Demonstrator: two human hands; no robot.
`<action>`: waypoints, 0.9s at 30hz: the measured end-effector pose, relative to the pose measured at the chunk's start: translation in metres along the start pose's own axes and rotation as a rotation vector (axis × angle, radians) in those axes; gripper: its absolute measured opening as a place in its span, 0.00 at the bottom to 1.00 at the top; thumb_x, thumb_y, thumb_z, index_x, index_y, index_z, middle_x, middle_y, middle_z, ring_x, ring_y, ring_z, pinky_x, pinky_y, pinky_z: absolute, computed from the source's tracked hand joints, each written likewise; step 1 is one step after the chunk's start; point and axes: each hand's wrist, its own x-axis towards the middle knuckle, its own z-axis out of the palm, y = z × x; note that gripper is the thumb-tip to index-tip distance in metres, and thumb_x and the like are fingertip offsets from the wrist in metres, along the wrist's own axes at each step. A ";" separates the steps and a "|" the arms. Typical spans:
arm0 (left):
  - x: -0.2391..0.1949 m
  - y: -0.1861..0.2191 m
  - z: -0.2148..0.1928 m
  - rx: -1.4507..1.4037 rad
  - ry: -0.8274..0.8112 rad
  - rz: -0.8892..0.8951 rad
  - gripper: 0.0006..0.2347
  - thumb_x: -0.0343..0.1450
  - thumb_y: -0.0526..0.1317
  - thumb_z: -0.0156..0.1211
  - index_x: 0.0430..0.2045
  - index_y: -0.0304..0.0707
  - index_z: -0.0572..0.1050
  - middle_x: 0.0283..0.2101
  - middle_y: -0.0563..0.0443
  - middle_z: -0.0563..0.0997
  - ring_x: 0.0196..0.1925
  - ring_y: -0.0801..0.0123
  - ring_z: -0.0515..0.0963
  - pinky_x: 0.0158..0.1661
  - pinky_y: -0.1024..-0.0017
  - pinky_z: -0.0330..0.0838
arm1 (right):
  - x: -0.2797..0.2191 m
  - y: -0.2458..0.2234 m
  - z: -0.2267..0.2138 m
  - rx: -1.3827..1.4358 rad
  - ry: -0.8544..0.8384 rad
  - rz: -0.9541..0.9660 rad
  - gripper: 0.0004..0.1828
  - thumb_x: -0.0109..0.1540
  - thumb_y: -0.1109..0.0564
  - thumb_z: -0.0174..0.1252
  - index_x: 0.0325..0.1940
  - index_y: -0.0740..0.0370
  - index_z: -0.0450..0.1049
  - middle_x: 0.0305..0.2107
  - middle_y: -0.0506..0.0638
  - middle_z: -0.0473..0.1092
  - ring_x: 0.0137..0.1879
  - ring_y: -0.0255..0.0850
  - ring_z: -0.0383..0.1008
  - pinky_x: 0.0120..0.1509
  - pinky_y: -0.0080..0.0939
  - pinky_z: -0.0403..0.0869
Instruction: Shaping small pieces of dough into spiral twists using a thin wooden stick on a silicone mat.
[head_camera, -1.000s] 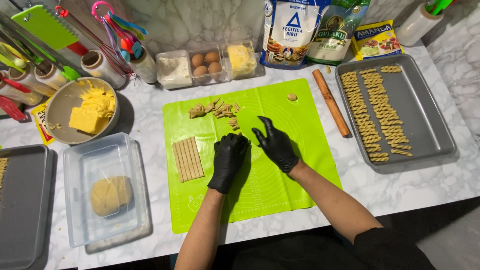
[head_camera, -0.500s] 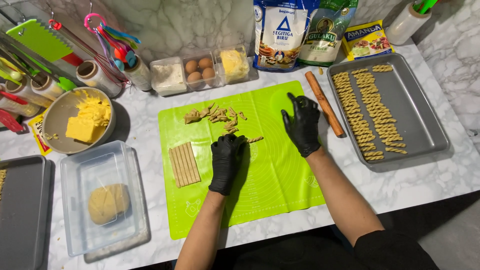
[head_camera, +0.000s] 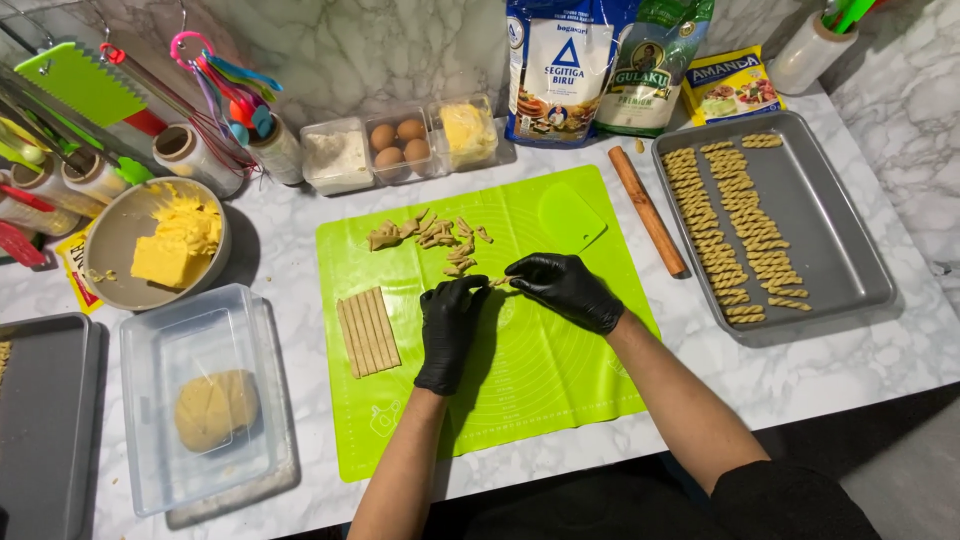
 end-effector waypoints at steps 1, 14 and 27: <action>-0.002 -0.003 0.002 -0.002 0.000 0.001 0.06 0.73 0.52 0.62 0.41 0.63 0.78 0.34 0.64 0.83 0.41 0.68 0.81 0.48 0.68 0.69 | 0.000 -0.001 0.002 -0.002 0.001 0.000 0.07 0.60 0.60 0.67 0.43 0.56 0.83 0.35 0.51 0.81 0.43 0.39 0.79 0.53 0.43 0.76; 0.002 0.025 -0.019 -0.438 0.065 0.027 0.08 0.63 0.41 0.76 0.33 0.55 0.84 0.31 0.58 0.86 0.38 0.64 0.85 0.45 0.67 0.78 | -0.010 -0.021 -0.027 0.039 0.048 0.053 0.11 0.56 0.59 0.73 0.43 0.53 0.86 0.35 0.50 0.81 0.39 0.35 0.74 0.45 0.34 0.73; -0.006 -0.012 0.002 0.223 -0.090 0.348 0.09 0.76 0.47 0.53 0.47 0.63 0.77 0.54 0.59 0.78 0.58 0.64 0.76 0.59 0.58 0.66 | -0.018 0.105 -0.302 -0.557 0.631 0.230 0.22 0.60 0.56 0.69 0.58 0.41 0.79 0.35 0.43 0.75 0.45 0.35 0.77 0.49 0.36 0.74</action>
